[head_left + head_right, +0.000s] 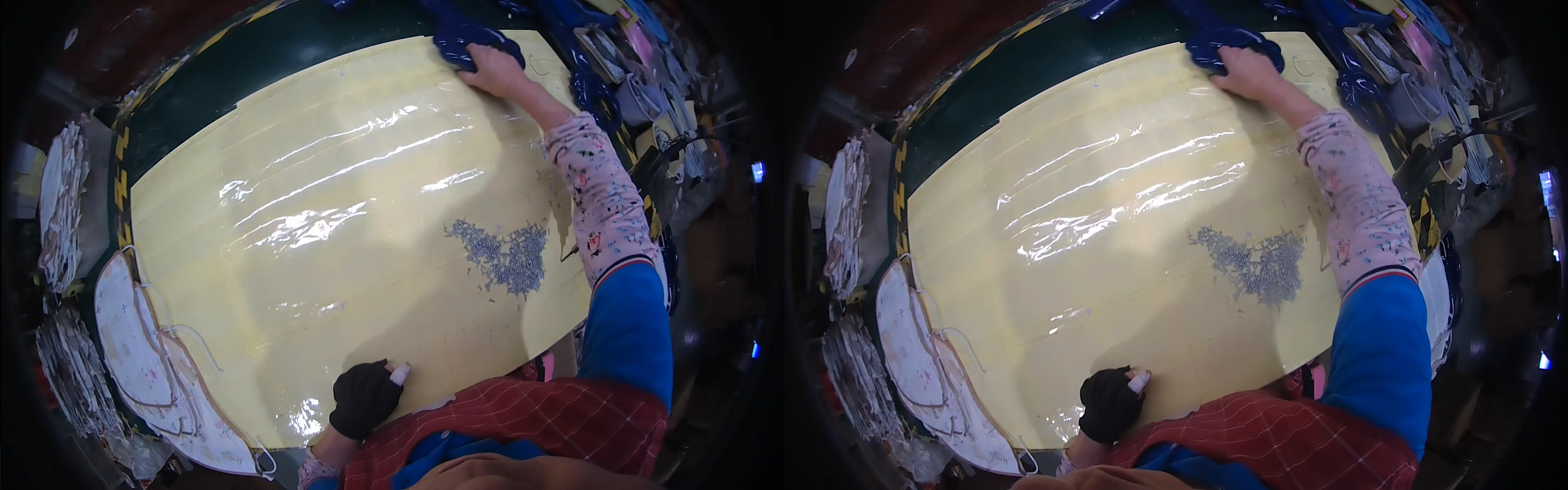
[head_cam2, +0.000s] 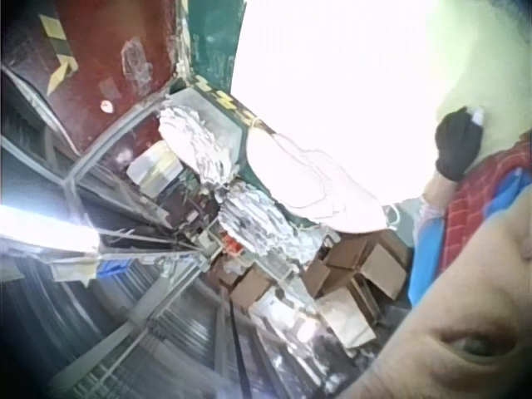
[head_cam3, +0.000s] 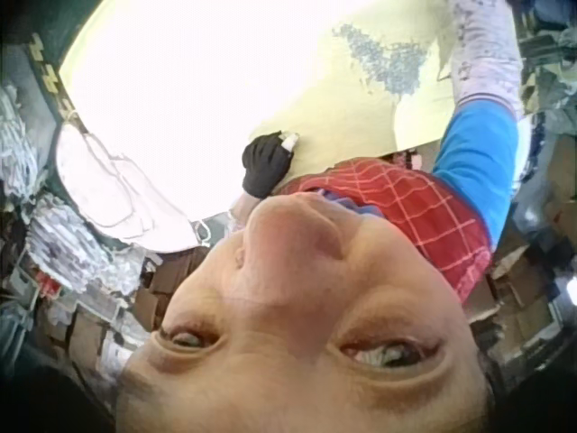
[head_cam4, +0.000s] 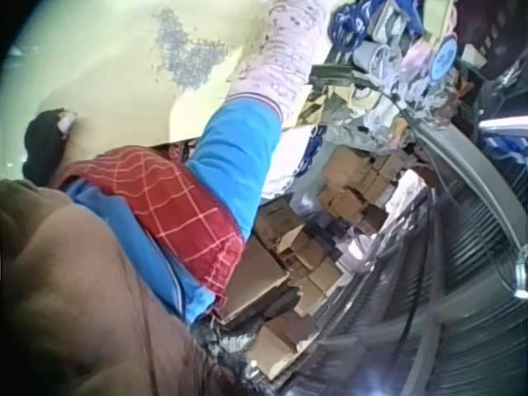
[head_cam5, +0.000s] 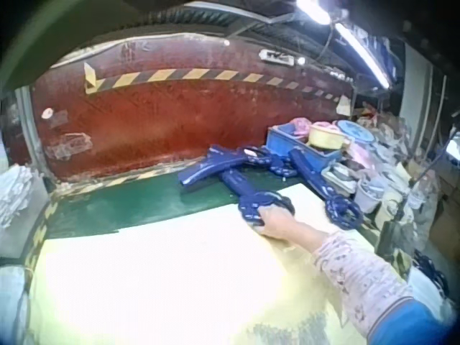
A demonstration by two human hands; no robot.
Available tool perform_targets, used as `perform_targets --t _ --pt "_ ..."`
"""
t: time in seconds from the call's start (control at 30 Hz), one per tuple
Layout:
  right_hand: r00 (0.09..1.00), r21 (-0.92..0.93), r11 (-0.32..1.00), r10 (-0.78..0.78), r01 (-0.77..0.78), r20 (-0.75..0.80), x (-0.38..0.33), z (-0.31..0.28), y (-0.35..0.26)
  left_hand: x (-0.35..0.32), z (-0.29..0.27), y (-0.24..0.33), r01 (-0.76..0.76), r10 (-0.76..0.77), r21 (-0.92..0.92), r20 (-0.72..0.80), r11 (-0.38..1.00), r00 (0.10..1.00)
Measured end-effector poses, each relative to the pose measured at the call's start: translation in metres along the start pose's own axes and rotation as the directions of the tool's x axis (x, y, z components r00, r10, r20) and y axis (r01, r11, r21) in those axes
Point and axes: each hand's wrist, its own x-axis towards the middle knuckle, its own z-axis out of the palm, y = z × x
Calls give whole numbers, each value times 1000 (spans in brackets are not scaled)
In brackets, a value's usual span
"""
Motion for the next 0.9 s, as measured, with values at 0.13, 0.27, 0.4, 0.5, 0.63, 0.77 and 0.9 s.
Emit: perform_targets --t 0.13,0.27,0.4,0.5,0.63,0.77,0.9 --pt "998 383 924 43 -20 -51 -78 -68 -88 -6 9 -2 -54 67 103 -122 993 990" --pt "950 503 820 -147 273 -276 -204 -182 -123 1 -1 9 35 27 189 -319 981 947" --pt "988 868 474 -30 145 -149 -300 -255 -102 24 -25 15 116 81 347 -507 931 858" --pt "997 996 -87 -78 5 -12 -349 -272 -80 25 -47 12 181 137 518 -518 836 845" --pt "886 714 -596 -458 -368 75 -358 -245 -20 -1 -58 20 53 284 508 -561 860 778" --pt "996 717 -692 81 87 -43 -321 -197 -20 13 -45 71 -26 155 244 -527 969 836" --pt "920 816 -541 -178 204 -348 -304 -142 -119 39 -4 124 50 -130 -188 -446 981 885"
